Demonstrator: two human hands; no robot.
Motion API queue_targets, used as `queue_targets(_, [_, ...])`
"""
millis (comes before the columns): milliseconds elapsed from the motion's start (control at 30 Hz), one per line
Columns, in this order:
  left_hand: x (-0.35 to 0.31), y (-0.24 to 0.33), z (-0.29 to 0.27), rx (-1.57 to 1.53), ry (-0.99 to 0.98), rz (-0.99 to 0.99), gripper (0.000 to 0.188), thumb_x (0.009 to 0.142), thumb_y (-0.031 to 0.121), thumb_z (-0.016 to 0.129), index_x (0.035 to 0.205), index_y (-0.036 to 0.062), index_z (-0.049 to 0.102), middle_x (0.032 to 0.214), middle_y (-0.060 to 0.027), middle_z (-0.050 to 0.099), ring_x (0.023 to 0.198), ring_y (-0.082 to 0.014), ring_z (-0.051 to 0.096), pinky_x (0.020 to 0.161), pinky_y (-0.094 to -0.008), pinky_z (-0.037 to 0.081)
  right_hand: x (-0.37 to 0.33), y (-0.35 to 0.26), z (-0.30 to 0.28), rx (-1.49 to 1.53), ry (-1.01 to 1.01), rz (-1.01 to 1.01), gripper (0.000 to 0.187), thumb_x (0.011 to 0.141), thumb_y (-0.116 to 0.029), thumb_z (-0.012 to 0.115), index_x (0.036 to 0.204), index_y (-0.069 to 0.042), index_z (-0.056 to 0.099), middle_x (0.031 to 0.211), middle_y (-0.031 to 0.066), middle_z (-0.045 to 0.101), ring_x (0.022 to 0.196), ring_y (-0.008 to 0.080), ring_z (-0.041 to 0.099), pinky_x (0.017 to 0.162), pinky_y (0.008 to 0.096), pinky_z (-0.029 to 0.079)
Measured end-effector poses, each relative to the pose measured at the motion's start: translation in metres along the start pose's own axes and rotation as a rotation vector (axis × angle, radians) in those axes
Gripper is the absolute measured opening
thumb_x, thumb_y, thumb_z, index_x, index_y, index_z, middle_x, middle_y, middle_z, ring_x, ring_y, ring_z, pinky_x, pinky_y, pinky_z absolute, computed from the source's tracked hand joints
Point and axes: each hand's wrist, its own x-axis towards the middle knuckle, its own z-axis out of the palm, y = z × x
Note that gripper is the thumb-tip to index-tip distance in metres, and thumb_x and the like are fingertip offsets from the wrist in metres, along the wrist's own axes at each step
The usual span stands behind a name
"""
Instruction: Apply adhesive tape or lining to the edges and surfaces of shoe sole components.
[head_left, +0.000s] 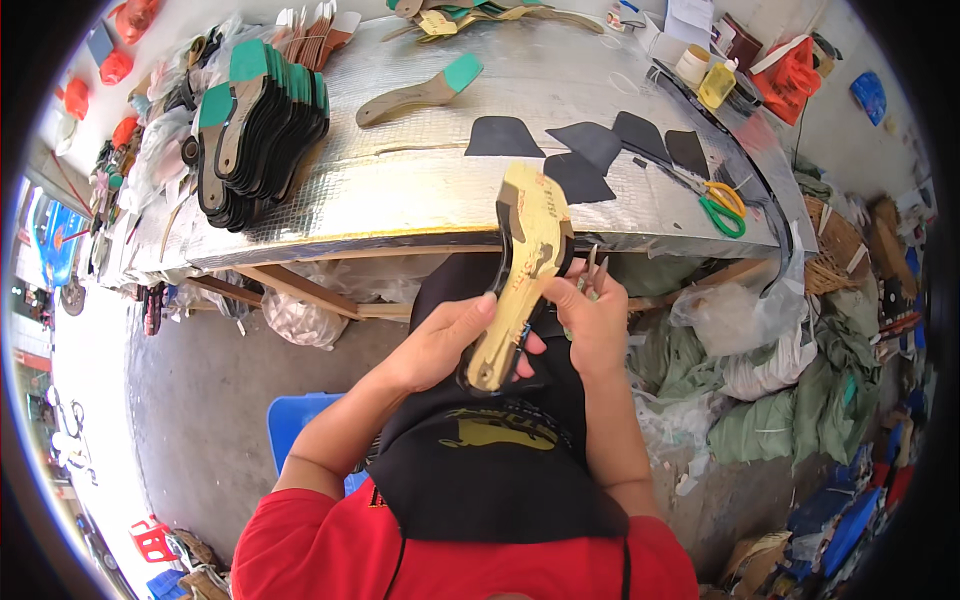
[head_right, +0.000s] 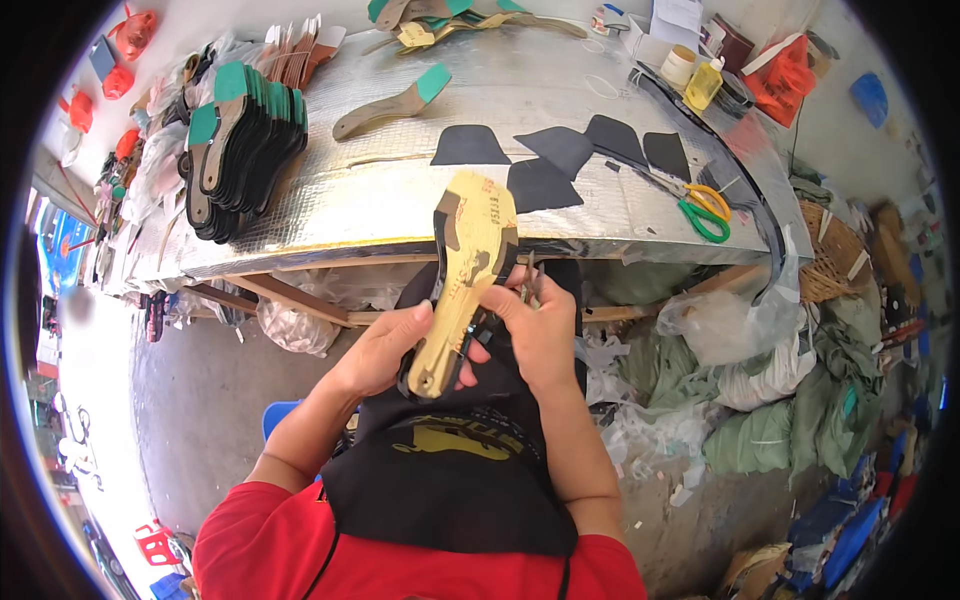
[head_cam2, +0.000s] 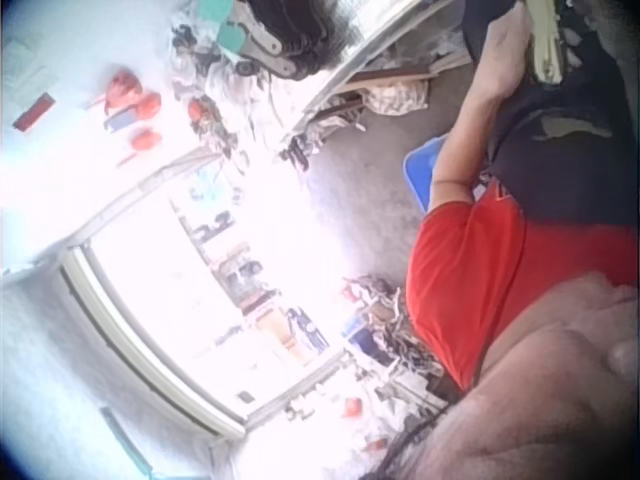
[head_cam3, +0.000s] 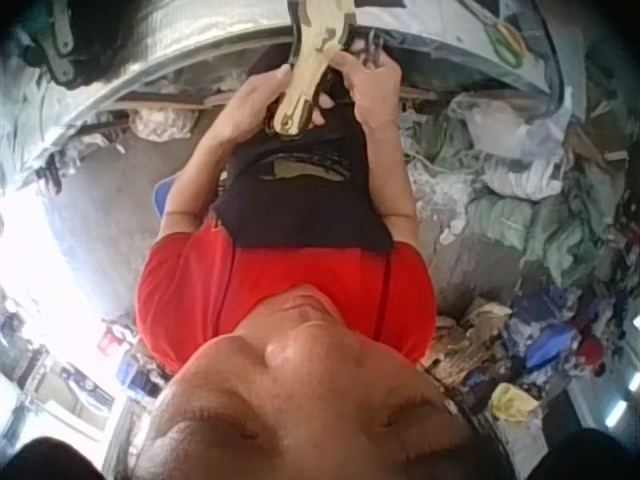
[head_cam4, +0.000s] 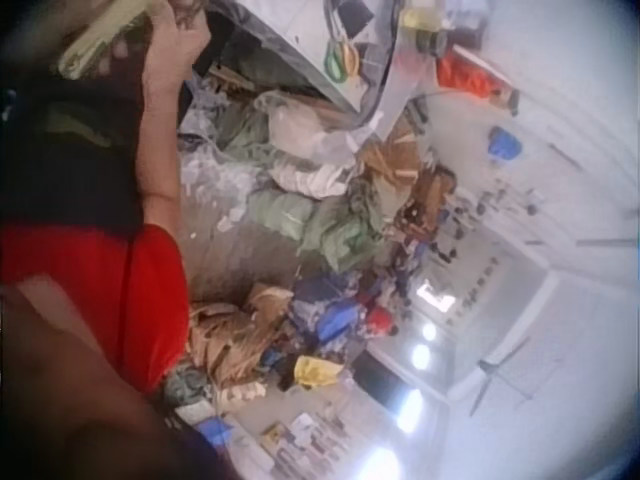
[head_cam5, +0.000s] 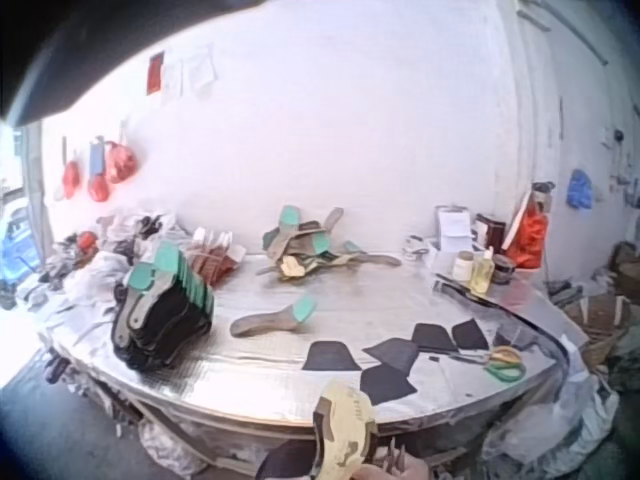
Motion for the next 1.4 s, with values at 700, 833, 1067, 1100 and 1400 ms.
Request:
queue_targets(700, [0.000, -0.020, -0.007, -0.333, -0.016, 0.112, 0.053, 0.105, 0.040, 0.034, 0.133, -0.0047, 0.043, 0.115, -0.0186, 0.060, 0.092, -0.0210, 0.064, 0.075, -0.0323, 0.057, 0.020, 0.016, 0.023, 0.308, -0.023, -0.062, 0.022, 0.090, -0.016, 0.069, 0.082, -0.008, 0.050, 0.063, -0.0045, 0.047, 0.046, 0.0020, 0.034, 0.042, 0.0187, 0.025])
queue_targets(833, [0.000, -0.020, -0.010, -0.112, 0.143, 0.163, 0.048, 0.105, 0.037, 0.032, 0.124, -0.0044, 0.049, 0.104, -0.0169, 0.064, 0.084, -0.0189, 0.066, 0.072, -0.0304, 0.057, 0.006, 0.015, 0.025, 0.054, -0.079, -0.045, 0.014, 0.090, -0.007, 0.066, 0.088, -0.001, 0.053, 0.070, -0.0004, 0.049, 0.054, 0.0043, 0.044, 0.045, 0.0216, 0.039])
queue_targets(1067, [0.000, -0.019, -0.014, -0.028, 0.204, 0.279, 0.032, 0.105, 0.027, 0.040, 0.107, -0.0020, 0.054, 0.088, -0.0103, 0.065, 0.072, -0.0136, 0.064, 0.065, -0.0258, 0.053, 0.003, 0.024, 0.038, 0.000, -0.036, -0.098, 0.008, 0.088, 0.003, 0.060, 0.085, 0.005, 0.053, 0.066, 0.0099, 0.055, 0.050, 0.0163, 0.055, 0.043, 0.0303, 0.048])
queue_targets(1100, [-0.001, -0.018, -0.015, 0.005, 0.226, 0.284, 0.032, 0.105, 0.027, 0.039, 0.109, -0.0019, 0.054, 0.086, -0.0088, 0.065, 0.072, -0.0128, 0.064, 0.065, -0.0256, 0.053, 0.007, 0.025, 0.039, 0.004, -0.075, -0.079, 0.007, 0.089, 0.000, 0.060, 0.086, 0.004, 0.056, 0.068, 0.0087, 0.057, 0.050, 0.0127, 0.052, 0.044, 0.0275, 0.045])
queue_targets(1400, [-0.052, 0.073, -0.156, 0.885, 1.377, 0.617, 0.036, 0.097, 0.021, 0.052, 0.129, 0.0040, 0.056, 0.107, -0.0274, 0.062, 0.097, -0.0395, 0.061, 0.085, -0.0394, 0.048, 0.019, 0.052, 0.007, -0.239, -0.027, -0.057, 0.014, 0.093, -0.013, 0.062, 0.089, -0.002, 0.069, 0.074, -0.0012, 0.065, 0.051, -0.0018, 0.035, 0.047, 0.0177, 0.024])
